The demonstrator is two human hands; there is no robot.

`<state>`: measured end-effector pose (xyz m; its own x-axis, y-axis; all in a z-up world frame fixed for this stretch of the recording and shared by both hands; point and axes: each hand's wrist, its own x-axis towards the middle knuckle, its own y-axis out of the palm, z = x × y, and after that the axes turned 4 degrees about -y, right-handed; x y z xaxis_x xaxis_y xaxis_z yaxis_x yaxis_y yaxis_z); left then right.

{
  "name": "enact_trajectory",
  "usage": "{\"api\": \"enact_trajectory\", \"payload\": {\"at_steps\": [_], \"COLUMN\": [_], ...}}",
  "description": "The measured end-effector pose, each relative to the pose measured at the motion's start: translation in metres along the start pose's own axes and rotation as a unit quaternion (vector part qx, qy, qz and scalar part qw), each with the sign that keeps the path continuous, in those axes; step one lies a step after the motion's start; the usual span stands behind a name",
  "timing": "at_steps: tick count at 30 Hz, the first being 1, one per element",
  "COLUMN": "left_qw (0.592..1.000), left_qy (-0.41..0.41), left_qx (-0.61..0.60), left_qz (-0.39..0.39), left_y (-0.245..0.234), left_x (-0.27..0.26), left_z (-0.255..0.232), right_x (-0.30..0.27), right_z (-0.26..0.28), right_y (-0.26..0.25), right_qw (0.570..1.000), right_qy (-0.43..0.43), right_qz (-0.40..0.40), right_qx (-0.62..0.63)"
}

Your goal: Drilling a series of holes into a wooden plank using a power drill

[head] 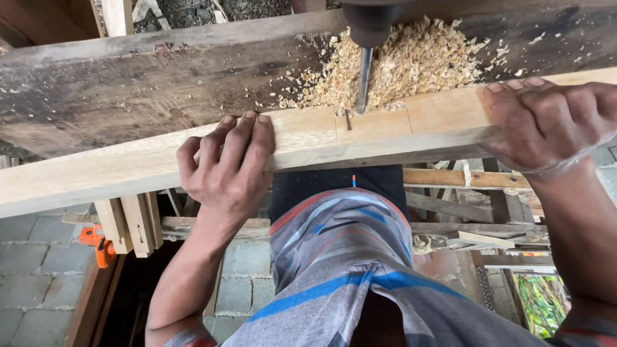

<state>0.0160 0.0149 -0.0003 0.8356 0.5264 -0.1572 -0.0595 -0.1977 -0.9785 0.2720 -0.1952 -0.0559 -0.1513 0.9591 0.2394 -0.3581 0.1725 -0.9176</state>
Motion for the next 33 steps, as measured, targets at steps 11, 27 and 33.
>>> {"api": "enact_trajectory", "payload": {"at_steps": [11, 27, 33], "left_qw": [0.998, 0.999, 0.999], "left_qy": [-0.063, -0.038, -0.019], "left_qx": [0.006, -0.006, 0.000], "left_qz": [-0.024, -0.008, -0.033], "left_y": [0.002, 0.004, 0.009], "left_x": [-0.035, -0.013, -0.013], "left_z": [-0.018, -0.014, -0.007], "right_x": [-0.026, -0.033, -0.003], "right_z": [-0.006, -0.009, -0.007], "right_y": [0.007, 0.006, -0.002], "right_qw": [0.999, 0.999, 1.000], "right_qy": [-0.032, -0.014, -0.012], "right_qz": [0.007, -0.010, 0.013], "right_qx": [-0.014, -0.030, -0.016]}}
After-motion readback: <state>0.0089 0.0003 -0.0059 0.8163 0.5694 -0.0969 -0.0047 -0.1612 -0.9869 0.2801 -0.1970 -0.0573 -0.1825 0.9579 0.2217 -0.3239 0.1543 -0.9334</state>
